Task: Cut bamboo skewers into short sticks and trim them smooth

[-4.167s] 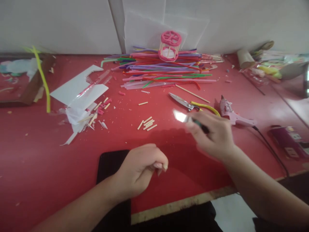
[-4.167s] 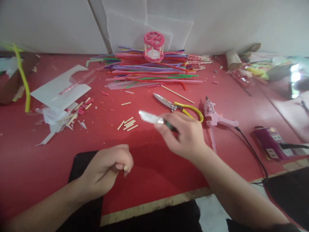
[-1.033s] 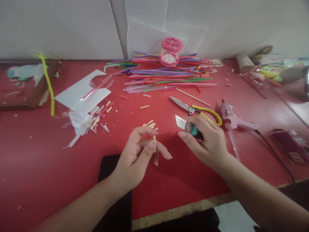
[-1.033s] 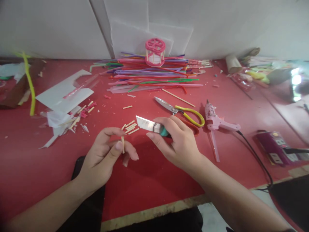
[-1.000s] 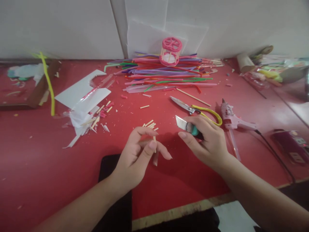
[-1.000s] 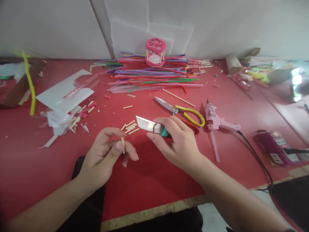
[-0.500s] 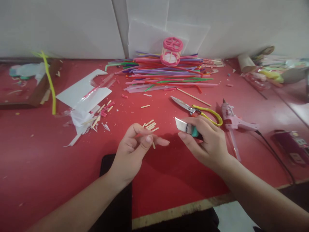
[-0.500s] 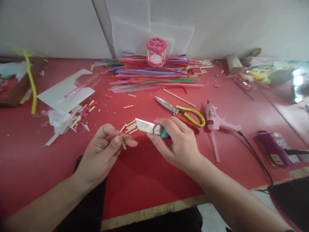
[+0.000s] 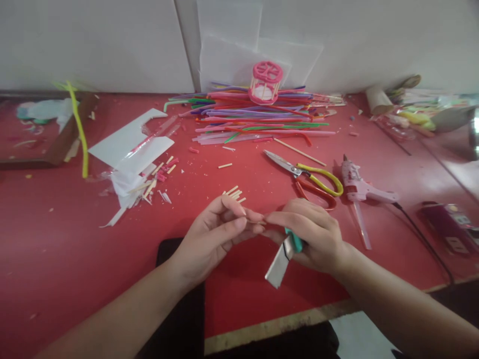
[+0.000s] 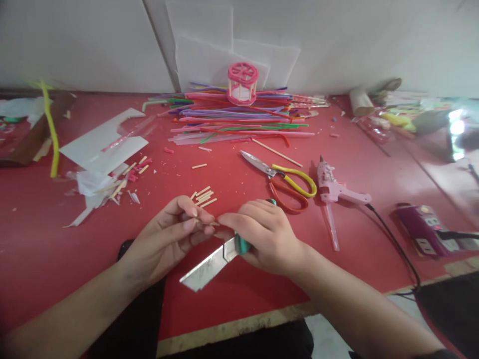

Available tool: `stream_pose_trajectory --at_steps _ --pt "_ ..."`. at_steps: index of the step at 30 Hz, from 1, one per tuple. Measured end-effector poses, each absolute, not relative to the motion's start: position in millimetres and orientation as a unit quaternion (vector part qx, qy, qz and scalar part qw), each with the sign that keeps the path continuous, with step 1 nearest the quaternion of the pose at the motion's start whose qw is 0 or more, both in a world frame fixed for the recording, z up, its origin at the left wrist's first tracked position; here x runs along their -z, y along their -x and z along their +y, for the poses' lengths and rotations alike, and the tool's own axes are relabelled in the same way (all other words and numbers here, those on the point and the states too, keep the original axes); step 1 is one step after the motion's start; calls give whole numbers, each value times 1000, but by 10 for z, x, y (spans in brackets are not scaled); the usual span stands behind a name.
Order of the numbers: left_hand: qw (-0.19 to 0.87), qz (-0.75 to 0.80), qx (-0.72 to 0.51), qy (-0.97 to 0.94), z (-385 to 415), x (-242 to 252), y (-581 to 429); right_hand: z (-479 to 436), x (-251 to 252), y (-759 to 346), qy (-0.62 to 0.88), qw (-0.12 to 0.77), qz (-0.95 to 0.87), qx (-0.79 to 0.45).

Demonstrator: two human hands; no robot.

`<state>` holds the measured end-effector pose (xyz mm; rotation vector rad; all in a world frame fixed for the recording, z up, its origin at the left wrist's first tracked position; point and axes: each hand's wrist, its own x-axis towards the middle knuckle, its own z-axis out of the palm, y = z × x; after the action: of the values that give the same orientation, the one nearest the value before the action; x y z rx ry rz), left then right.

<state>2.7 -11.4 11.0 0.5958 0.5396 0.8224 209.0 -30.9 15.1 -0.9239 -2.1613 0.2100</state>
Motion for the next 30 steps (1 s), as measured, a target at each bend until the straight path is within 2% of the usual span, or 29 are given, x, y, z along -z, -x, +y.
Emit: stream_pose_trajectory --at_steps 14,21,30 --pt "730 339 -317 -501 -188 -33 -74 -288 -170 -2114 291 385 -871 -88" --pt "635 394 -341 -570 -186 -55 -53 -289 -197 -2136 364 378 -850 -52" --pt "616 343 -364 -609 -203 -94 -20 -321 -142 -2108 353 343 -869 -61"
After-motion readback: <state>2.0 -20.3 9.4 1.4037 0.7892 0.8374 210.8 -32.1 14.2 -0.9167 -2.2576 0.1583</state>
